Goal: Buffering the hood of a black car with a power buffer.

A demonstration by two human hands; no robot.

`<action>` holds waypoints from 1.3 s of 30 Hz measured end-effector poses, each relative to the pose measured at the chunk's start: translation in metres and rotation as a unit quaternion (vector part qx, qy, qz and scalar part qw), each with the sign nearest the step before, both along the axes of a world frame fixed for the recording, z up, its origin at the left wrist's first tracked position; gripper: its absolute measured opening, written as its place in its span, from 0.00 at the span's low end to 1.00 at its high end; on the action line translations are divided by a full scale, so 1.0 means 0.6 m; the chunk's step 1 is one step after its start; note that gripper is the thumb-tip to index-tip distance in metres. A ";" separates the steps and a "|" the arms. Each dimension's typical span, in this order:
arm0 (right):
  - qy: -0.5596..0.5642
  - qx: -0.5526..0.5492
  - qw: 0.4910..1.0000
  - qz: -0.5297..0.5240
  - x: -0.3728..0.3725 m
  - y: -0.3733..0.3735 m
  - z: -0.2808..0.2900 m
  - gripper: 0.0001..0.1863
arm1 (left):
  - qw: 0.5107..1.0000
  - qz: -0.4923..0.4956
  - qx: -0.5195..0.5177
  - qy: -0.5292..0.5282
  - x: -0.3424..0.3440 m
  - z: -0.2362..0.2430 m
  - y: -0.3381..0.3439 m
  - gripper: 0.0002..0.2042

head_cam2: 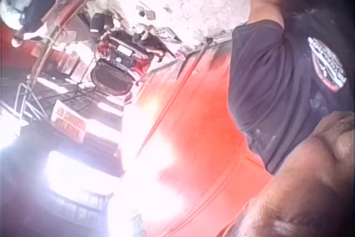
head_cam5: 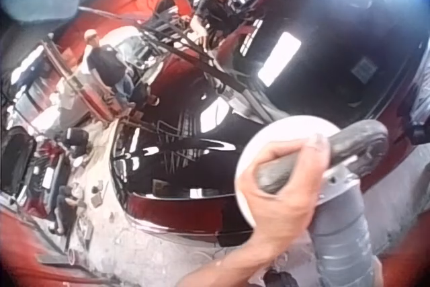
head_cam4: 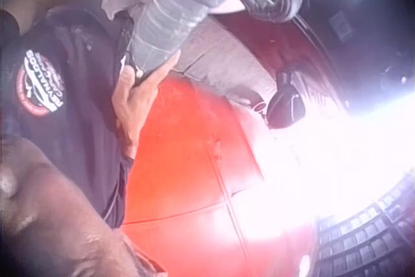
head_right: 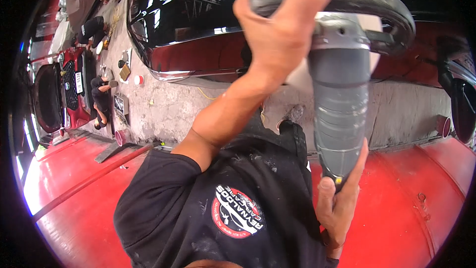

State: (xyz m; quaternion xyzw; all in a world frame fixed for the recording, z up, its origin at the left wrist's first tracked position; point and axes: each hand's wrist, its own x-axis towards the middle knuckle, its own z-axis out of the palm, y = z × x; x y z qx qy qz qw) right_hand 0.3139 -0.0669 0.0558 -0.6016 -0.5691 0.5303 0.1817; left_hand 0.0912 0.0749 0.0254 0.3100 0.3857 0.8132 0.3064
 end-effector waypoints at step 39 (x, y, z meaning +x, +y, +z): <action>-0.012 0.054 0.996 0.069 0.039 0.009 -0.030 0.45 | 0.986 0.103 0.043 0.126 0.010 -0.011 -0.004 0.03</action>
